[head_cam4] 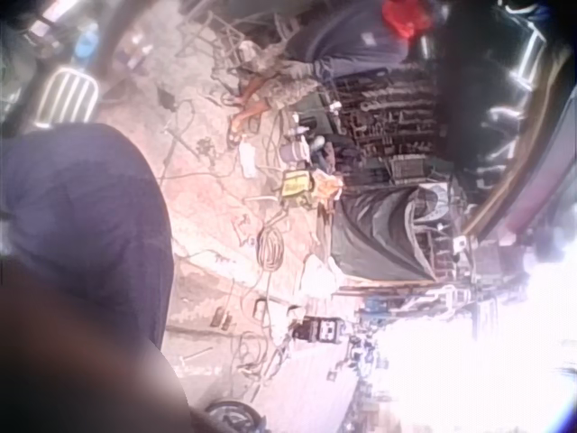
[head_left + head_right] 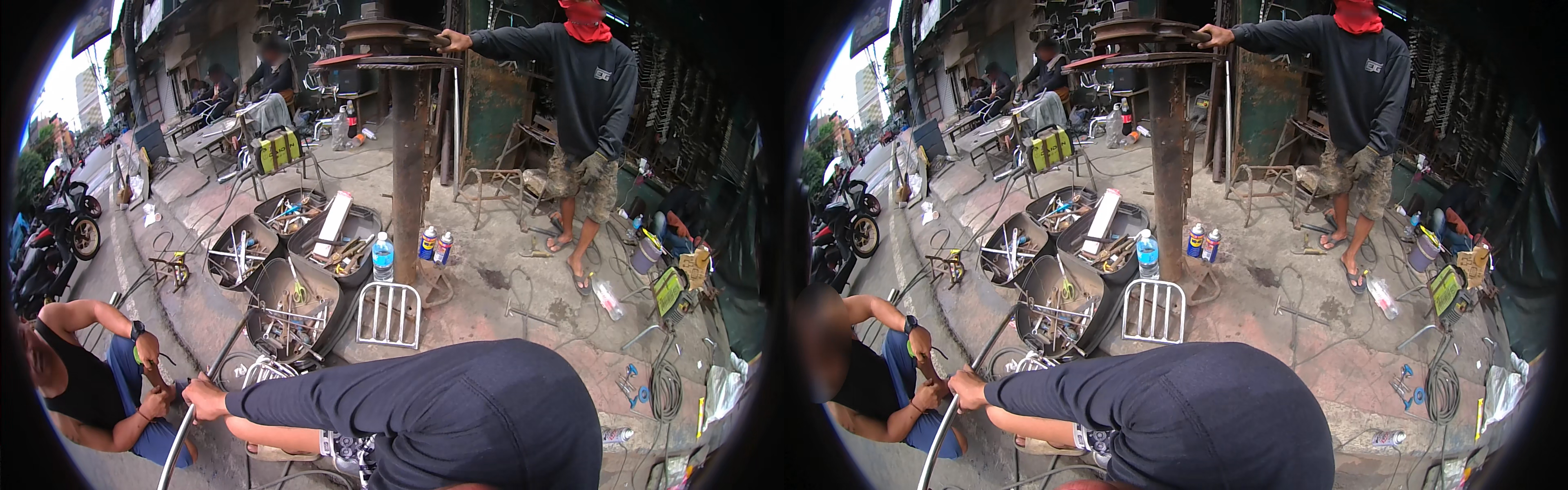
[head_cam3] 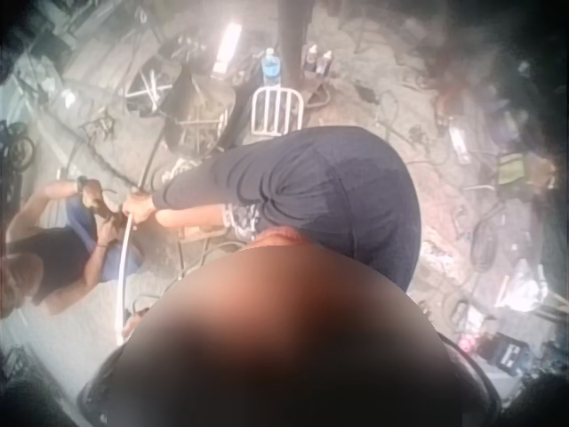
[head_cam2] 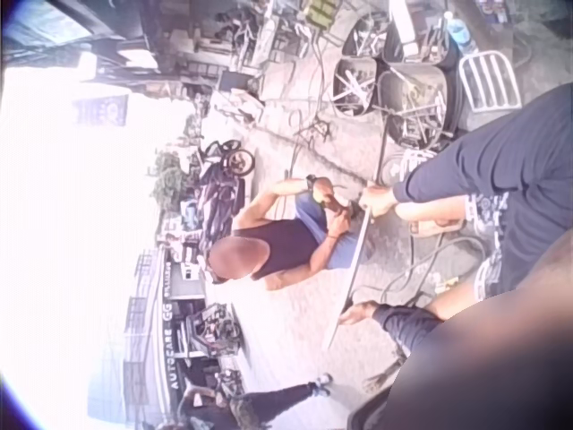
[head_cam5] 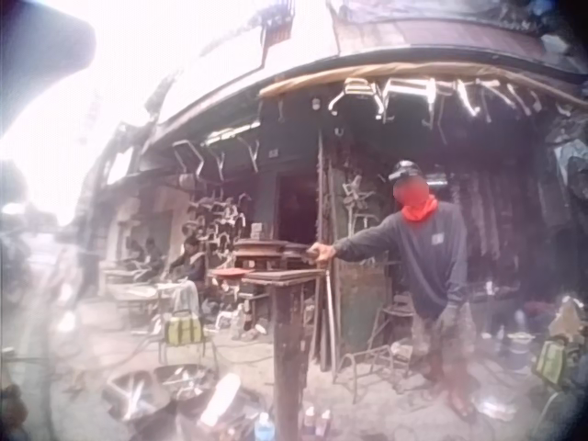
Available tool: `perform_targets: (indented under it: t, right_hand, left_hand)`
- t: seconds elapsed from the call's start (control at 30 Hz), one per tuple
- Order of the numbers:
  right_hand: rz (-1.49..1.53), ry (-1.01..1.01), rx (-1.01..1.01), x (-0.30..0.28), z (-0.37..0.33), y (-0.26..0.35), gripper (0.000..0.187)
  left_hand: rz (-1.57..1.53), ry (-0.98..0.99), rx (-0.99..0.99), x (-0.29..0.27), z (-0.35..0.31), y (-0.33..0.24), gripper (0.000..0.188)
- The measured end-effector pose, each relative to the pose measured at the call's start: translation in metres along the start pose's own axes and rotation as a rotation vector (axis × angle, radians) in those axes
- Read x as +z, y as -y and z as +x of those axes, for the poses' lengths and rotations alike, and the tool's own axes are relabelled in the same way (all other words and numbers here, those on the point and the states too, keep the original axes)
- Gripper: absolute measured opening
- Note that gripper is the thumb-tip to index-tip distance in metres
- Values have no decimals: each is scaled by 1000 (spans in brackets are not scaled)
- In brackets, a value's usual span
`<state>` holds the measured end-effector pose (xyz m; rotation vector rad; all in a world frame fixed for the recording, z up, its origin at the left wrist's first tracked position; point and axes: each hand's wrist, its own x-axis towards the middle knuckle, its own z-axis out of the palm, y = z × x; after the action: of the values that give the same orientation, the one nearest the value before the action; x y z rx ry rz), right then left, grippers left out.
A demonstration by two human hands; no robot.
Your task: The person welds metal bars using a handheld welding torch while seated on the ground. They then receive a metal tube from another person, measure it with a tape measure, and inspect the welded assembly.
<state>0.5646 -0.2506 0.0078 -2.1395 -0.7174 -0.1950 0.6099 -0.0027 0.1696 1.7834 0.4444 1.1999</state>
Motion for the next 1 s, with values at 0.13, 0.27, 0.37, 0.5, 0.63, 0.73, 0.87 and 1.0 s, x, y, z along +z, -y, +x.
perform_targets:
  t: [0.13,0.27,0.37,0.5,0.63,0.73,0.87,1.0]
  right_hand:
    - [-10,-37,-11,0,-1,1,39]
    - [9,-51,-34,-1,-2,3,39]
    - [-13,1,-2,-5,-1,4,41]
    - [22,-45,-7,-6,-1,5,41]
    - [6,-113,-25,-3,-1,4,37]
    - [-14,-100,-28,-2,-1,3,37]
    - [29,-69,-30,-5,-3,2,37]
    - [-48,13,-16,-14,-5,6,39]
  left_hand:
    - [-5,32,-27,14,7,-6,48]
    - [-23,14,-42,-1,-1,-3,49]
    - [-30,-37,-63,-35,-20,13,51]
    - [-16,-162,-112,-109,-63,51,52]
    - [25,-283,-170,-178,-113,77,53]
    - [46,-354,-206,-214,-144,85,55]
    - [-11,-394,-248,-234,-157,96,56]
    - [-234,-503,-282,-243,-163,99,65]
